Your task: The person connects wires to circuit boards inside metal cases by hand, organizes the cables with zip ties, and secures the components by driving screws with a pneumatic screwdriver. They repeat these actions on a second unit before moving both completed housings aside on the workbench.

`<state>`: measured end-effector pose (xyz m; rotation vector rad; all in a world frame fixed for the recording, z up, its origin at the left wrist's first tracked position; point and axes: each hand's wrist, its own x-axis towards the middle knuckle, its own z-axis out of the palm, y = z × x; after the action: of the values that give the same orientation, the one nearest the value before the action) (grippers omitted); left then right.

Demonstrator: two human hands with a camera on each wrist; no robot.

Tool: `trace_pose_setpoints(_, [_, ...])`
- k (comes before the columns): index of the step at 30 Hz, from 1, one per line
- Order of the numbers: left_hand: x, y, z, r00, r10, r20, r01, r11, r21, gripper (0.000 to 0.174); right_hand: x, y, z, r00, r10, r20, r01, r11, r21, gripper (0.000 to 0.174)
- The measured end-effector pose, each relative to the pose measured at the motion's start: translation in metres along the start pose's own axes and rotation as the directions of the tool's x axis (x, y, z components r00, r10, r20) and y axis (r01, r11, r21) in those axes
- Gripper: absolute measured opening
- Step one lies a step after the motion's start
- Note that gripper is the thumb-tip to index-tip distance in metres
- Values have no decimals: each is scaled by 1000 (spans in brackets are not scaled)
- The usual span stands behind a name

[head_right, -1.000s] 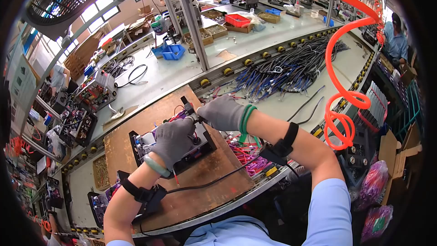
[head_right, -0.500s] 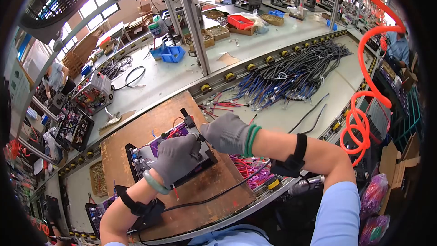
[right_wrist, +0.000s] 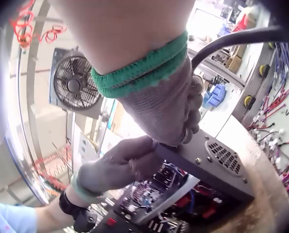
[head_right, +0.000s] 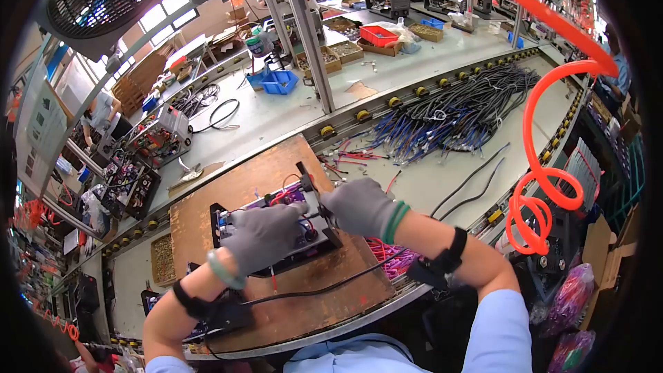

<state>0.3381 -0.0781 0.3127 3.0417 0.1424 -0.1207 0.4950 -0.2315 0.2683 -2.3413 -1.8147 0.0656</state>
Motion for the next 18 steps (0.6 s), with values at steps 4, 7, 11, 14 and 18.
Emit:
trace_pose_setpoints(4, [-41,-56,-12,979,128,-159,-110,987,119,21,-19,-2,24,932,-20,-361,49,996,70,26])
trace_pose_setpoints(7, [-42,-68,-15,982,-122,-145,62,929,-364,16,-18,-4,9,848,-47,-529,145,979,146,37])
trace_pose_setpoints(11, [-11,-27,-11,908,-415,-65,-80,-18,-997,19,-13,-14,-3,819,136,-557,225,818,530,32])
trace_pose_setpoints(14, [14,-19,4,917,-345,-203,-146,184,-972,20,0,-20,-5,775,169,-609,277,776,567,33])
trace_pose_setpoints(18, [21,-15,1,941,-223,-256,-171,343,-924,21,20,-30,-17,626,151,-765,245,893,377,39])
